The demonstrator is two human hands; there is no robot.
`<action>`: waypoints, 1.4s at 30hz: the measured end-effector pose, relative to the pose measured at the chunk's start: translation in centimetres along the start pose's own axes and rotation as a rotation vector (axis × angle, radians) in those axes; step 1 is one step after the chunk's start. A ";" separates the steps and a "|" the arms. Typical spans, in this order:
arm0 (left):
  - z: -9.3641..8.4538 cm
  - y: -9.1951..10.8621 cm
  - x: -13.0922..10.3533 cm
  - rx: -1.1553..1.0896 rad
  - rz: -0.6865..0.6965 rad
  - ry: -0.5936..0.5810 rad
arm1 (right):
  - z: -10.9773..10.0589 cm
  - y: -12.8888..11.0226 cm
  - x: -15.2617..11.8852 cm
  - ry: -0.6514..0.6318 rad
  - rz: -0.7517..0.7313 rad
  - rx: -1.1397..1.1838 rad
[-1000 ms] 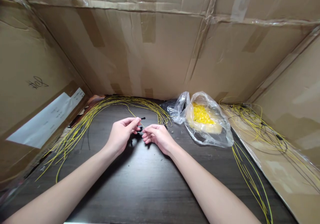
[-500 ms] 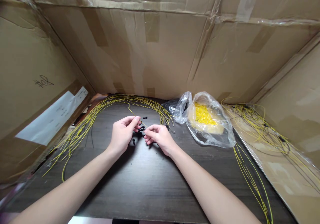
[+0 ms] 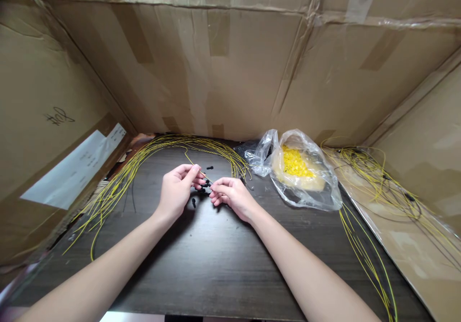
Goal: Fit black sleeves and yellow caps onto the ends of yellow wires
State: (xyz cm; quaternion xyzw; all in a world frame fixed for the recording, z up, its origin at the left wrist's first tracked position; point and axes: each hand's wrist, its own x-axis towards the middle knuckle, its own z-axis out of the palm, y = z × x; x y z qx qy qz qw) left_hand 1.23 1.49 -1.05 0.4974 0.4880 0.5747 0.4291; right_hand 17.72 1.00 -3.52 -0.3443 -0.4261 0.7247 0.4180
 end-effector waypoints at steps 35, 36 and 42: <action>0.3 0.3 -0.6 0.050 0.048 -0.022 | 0.7 0.0 -0.2 0.031 -0.022 -0.070; 0.3 0.3 -0.6 0.044 0.046 -0.022 | 0.7 0.1 -0.2 0.034 -0.025 -0.072; 0.5 0.1 -0.7 0.031 0.002 -0.096 | 0.7 0.3 0.0 0.046 -0.042 -0.079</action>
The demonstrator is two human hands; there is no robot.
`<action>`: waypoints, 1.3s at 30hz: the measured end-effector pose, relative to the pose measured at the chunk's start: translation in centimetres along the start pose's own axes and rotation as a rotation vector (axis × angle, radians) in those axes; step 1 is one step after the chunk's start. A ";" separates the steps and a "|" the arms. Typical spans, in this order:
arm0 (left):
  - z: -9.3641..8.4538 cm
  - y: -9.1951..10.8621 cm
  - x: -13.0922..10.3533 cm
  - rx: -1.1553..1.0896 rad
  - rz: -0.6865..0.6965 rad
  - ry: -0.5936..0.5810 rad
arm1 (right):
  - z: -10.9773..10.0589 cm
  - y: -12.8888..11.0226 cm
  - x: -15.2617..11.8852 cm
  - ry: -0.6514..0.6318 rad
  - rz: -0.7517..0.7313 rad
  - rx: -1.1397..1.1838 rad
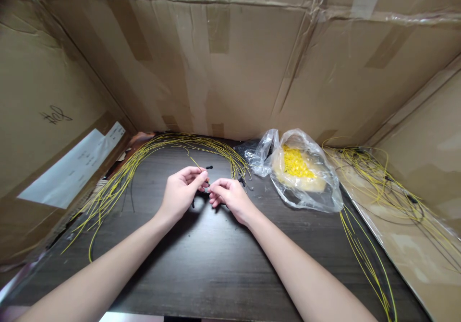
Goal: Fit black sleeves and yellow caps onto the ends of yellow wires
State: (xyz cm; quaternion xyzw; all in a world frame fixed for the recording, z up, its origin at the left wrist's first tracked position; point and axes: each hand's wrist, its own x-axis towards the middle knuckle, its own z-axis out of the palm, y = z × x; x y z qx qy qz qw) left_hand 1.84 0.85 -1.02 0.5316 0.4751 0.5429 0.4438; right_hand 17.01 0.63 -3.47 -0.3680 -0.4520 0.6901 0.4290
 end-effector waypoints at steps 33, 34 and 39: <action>0.2 0.2 -0.3 0.012 -0.007 0.005 | 0.0 0.0 0.1 -0.001 -0.017 0.012; 0.2 0.2 -0.3 0.012 -0.010 0.001 | 0.0 0.0 0.1 0.001 -0.017 0.012; 0.1 0.3 -0.3 0.019 -0.018 -0.002 | -0.1 0.0 0.1 -0.003 -0.021 0.014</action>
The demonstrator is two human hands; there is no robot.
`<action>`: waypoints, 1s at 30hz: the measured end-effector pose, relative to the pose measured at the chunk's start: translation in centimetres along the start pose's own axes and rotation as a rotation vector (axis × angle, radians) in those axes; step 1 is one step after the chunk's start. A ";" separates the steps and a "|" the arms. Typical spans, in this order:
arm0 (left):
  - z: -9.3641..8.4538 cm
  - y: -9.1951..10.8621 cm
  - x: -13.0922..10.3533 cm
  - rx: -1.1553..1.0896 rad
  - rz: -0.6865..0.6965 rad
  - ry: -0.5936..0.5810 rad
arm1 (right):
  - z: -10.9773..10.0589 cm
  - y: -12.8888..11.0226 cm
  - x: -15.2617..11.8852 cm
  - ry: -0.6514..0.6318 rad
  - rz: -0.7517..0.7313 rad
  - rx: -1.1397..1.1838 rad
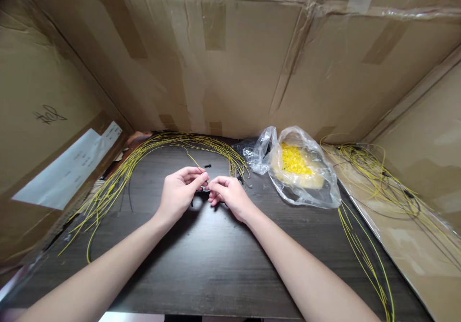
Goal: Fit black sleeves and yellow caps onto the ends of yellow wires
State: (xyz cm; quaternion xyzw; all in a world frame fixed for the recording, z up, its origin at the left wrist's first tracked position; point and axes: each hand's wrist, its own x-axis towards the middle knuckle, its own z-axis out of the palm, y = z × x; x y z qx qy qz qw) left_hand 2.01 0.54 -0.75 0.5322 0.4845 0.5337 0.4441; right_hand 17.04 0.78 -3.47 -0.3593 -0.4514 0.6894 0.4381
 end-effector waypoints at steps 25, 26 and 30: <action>-0.1 -0.2 0.1 0.050 0.045 0.034 | 0.1 -0.1 0.0 -0.006 -0.002 -0.021; -0.1 -0.3 0.1 0.050 0.046 0.035 | 0.1 -0.1 0.0 -0.010 -0.002 -0.019; -0.1 -0.4 0.1 0.046 0.048 0.026 | -0.1 0.0 0.0 -0.023 -0.001 0.006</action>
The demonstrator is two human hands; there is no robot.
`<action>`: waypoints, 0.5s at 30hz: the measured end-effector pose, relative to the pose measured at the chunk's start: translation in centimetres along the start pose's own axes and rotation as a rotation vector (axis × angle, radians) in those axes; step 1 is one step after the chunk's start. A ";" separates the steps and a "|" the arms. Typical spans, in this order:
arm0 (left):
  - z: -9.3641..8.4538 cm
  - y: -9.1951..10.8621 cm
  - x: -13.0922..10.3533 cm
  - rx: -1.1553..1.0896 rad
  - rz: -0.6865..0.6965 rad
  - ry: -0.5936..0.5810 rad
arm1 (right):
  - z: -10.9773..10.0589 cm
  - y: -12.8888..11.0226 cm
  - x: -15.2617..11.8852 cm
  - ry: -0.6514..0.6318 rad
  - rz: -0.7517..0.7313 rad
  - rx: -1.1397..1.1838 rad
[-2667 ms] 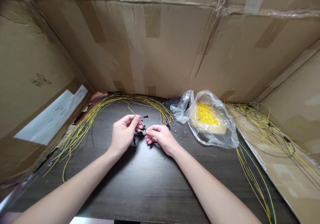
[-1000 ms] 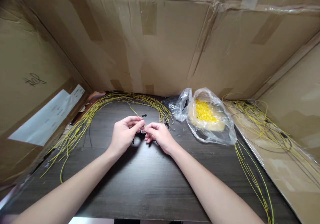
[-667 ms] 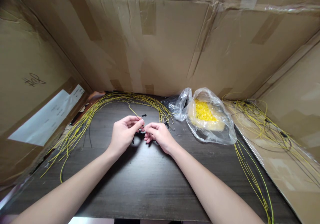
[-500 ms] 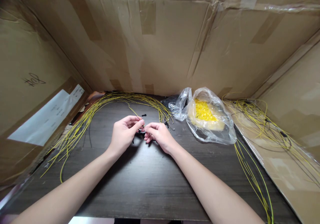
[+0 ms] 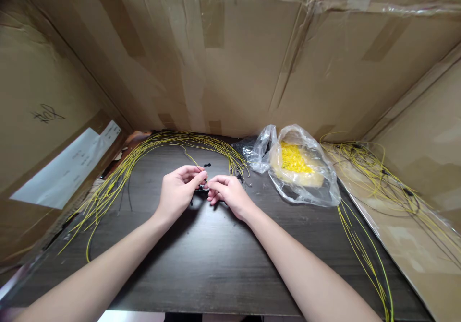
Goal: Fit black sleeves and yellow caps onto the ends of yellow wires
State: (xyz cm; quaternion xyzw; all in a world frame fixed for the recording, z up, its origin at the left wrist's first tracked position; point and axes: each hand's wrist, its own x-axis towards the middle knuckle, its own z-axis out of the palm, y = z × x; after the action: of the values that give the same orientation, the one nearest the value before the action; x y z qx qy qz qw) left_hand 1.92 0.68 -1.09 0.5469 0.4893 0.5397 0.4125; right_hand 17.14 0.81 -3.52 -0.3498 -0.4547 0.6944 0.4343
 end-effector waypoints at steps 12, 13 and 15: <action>0.0 0.4 -0.1 0.045 0.024 0.000 | 0.1 0.2 0.0 0.002 -0.041 -0.057; 0.0 0.3 -0.1 0.044 0.024 -0.003 | 0.1 0.2 0.0 0.006 -0.040 -0.058; 0.0 0.2 -0.1 0.052 0.017 0.000 | 0.1 0.2 -0.1 0.023 -0.039 -0.054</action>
State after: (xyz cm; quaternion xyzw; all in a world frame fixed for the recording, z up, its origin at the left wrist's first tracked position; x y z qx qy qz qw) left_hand 1.93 0.51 -0.95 0.5614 0.4985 0.5304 0.3937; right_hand 17.00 0.69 -3.61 -0.3604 -0.4751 0.6691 0.4435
